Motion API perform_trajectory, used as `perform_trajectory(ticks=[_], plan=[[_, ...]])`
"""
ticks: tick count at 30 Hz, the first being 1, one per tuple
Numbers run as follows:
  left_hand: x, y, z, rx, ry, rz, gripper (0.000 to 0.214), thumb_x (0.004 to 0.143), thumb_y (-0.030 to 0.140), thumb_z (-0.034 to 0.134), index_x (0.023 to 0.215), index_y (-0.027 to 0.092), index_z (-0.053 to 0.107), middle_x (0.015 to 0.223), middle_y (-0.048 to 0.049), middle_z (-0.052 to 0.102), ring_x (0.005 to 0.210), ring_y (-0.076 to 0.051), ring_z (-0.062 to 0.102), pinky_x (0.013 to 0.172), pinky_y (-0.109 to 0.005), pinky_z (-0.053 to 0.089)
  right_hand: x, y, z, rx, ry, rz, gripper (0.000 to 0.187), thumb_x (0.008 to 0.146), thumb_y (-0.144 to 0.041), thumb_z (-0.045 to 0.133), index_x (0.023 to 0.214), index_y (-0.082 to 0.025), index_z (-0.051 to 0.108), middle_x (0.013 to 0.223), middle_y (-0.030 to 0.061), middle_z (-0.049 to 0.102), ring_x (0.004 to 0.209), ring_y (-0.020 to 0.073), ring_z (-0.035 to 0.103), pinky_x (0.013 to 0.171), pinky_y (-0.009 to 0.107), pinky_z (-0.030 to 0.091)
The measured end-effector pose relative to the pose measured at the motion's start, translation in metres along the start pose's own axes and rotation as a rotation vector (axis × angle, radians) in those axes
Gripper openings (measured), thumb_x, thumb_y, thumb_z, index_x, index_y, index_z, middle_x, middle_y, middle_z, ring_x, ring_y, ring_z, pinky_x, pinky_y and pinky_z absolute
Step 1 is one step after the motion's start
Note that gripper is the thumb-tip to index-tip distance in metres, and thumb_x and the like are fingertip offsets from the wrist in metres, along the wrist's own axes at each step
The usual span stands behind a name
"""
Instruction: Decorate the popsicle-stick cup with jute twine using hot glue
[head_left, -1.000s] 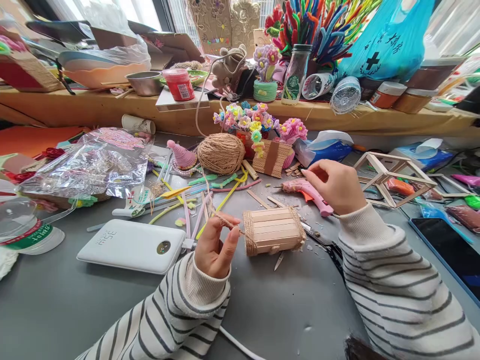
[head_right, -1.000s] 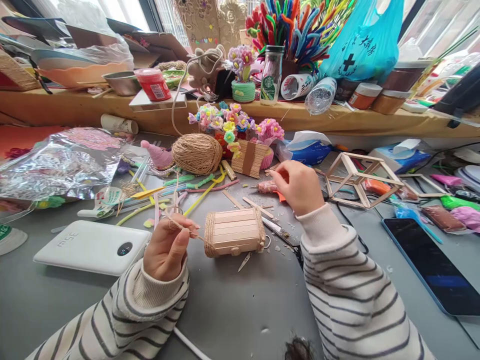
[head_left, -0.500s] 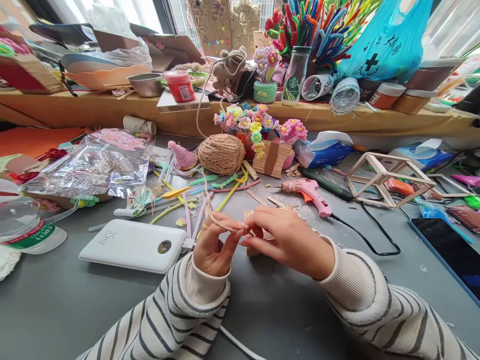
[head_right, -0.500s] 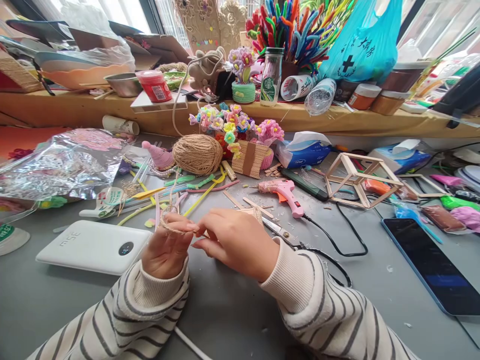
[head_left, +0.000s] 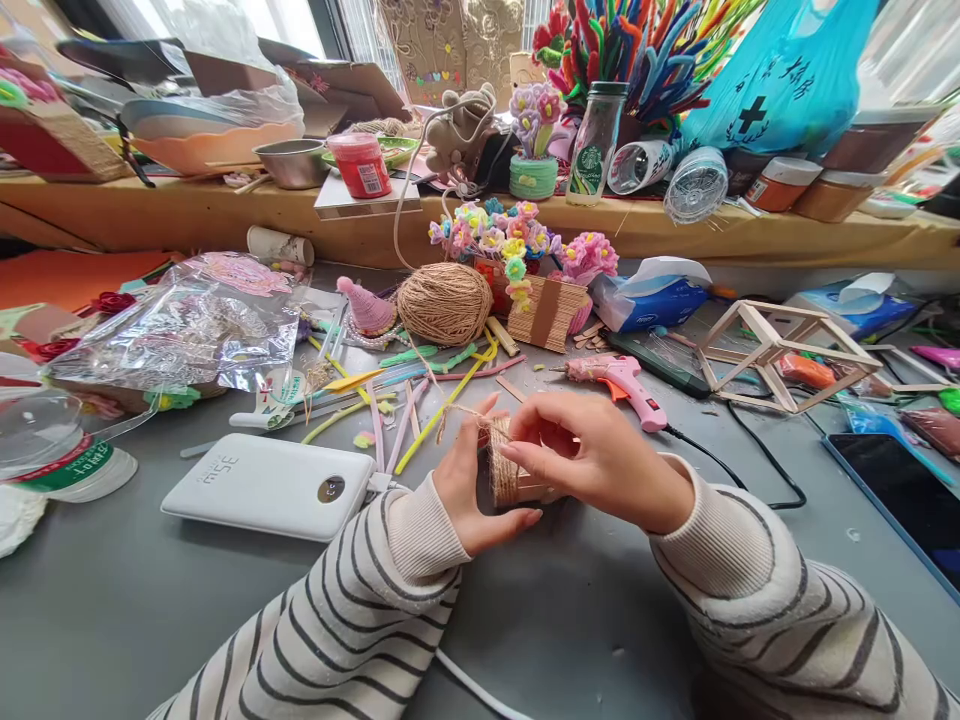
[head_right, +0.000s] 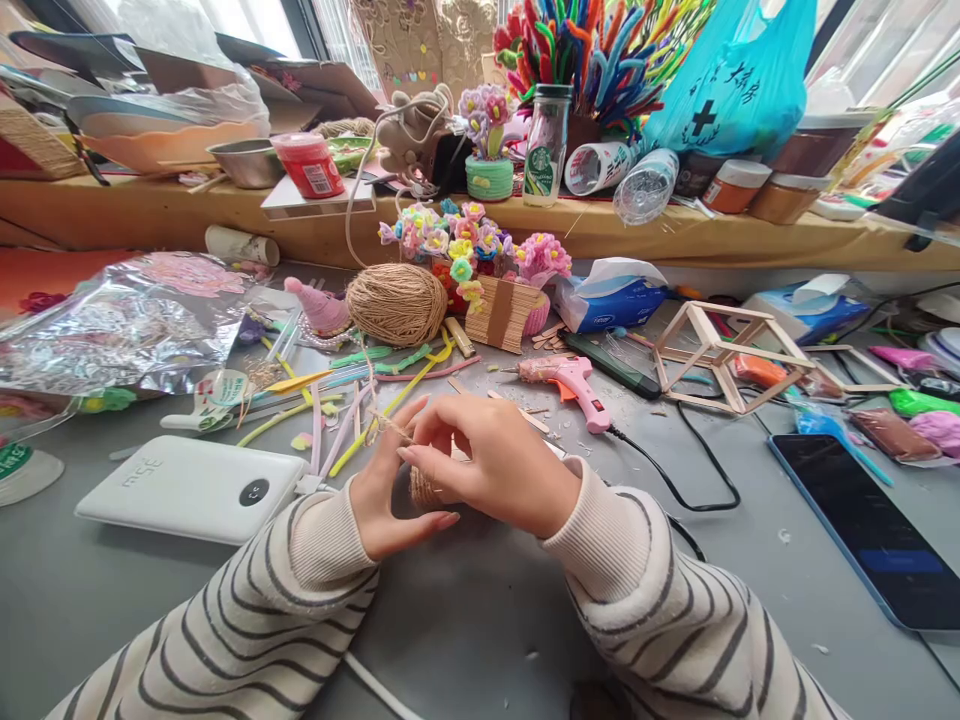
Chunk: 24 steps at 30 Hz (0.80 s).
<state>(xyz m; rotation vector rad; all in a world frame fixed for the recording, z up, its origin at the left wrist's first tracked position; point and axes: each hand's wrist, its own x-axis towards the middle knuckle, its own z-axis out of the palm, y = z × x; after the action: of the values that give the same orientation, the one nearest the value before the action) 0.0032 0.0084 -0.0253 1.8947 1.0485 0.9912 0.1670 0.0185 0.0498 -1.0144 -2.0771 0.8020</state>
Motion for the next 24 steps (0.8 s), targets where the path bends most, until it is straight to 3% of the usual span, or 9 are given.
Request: perform_trajectory(ticks=[3,7,10,15,24], plan=[[0.0043,0.0023,-0.0018,-0.081,-0.040,-0.048,0.090,0.061,0.030,0.072,0.135,0.016,0.021,0.122,-0.0132,0.053,0.118,-0.029,0.050,0.103,-0.045,0.038,0.0004,-0.0003,-0.0015,0.084,-0.025,0.078,0.012,0.078,-0.024,0.059,0.071,-0.014,0.056,0.060,-0.0037,0.054,0.052,0.0051,0.043,0.049,0.018,0.034],[0.0084,0.0012,-0.0015,-0.117,-0.034,-0.090,0.078,0.057,0.032,0.076,0.123,0.016,0.037,0.118,-0.0128,0.057,0.114,-0.030,0.053,0.102,-0.047,0.039,-0.0006,-0.0004,-0.0017,0.210,-0.050,0.155,0.014,0.080,-0.029,0.057,0.076,-0.015,0.056,0.063,-0.0027,0.056,0.055,0.0067,0.047,0.052,0.019,0.038],[0.0080,-0.0013,0.0006,-0.087,-0.007,-0.098,0.070,0.057,0.036,0.076,0.116,0.017,0.044,0.116,-0.0127,0.057,0.109,-0.030,0.056,0.098,-0.048,0.043,-0.0013,-0.0002,-0.0021,0.226,-0.050,0.159,0.014,0.080,-0.029,0.057,0.076,-0.016,0.056,0.064,-0.0024,0.056,0.056,0.0072,0.048,0.053,0.020,0.038],[0.0050,-0.0020,0.0031,-0.177,0.028,-0.114,0.073,0.057,0.038,0.075,0.121,0.020,0.043,0.120,-0.0120,0.053,0.110,-0.029,0.055,0.093,-0.046,0.048,-0.0017,-0.0009,-0.0048,0.230,-0.015,0.141,0.012,0.080,-0.028,0.056,0.077,-0.016,0.055,0.065,-0.0026,0.056,0.056,0.0073,0.047,0.052,0.020,0.039],[0.0050,0.0063,-0.0029,-0.198,-0.051,-0.226,0.079,0.059,0.042,0.074,0.128,0.026,0.041,0.118,-0.0124,0.056,0.084,-0.026,0.066,0.063,-0.035,0.057,-0.0018,-0.0024,-0.0102,0.237,0.015,0.154,0.013,0.079,-0.029,0.057,0.078,-0.017,0.056,0.069,-0.0002,0.056,0.061,0.0095,0.051,0.054,0.021,0.042]])
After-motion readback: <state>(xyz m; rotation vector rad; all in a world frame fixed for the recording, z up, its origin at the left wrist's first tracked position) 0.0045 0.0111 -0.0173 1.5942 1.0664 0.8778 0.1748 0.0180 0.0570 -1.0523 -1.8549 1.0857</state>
